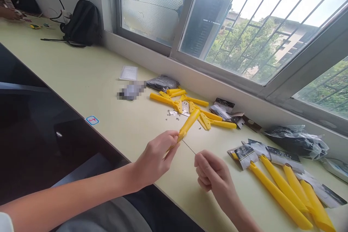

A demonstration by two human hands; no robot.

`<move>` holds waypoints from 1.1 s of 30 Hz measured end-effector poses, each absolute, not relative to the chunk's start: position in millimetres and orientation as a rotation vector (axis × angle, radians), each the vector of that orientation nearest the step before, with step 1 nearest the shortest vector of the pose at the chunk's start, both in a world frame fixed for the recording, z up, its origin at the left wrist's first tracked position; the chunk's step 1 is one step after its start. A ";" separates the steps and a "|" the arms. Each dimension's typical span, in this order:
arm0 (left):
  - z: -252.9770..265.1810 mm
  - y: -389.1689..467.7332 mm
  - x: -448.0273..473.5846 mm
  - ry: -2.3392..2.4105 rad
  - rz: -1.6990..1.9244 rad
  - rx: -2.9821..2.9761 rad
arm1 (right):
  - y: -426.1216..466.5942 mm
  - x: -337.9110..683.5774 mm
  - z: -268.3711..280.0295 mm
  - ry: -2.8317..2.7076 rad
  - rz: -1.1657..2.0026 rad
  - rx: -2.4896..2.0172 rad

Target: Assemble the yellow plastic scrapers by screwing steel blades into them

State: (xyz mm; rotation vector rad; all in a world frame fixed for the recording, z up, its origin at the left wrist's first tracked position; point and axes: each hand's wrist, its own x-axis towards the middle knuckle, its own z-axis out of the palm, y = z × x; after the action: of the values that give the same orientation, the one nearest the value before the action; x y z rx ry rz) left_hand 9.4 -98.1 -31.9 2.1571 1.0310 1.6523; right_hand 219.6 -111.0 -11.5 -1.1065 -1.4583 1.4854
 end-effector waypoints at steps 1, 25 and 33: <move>-31.9 -97.9 9.3 1.025 1.660 2.166 | -110.4 220.0 -9.4 -1.371 1.609 -1.093; -32.3 -103.1 9.8 0.907 1.667 2.307 | -124.8 210.3 -4.7 -1.272 1.542 -1.160; -32.0 -104.1 8.7 0.888 1.664 2.324 | -113.7 216.1 -14.9 -1.228 1.735 -1.133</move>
State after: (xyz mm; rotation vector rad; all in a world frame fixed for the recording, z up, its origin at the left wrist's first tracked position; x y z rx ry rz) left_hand 8.7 -104.1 -32.0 2.3241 0.8882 1.6641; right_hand 216.1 -113.7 -14.9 -1.1329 -1.2284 1.7353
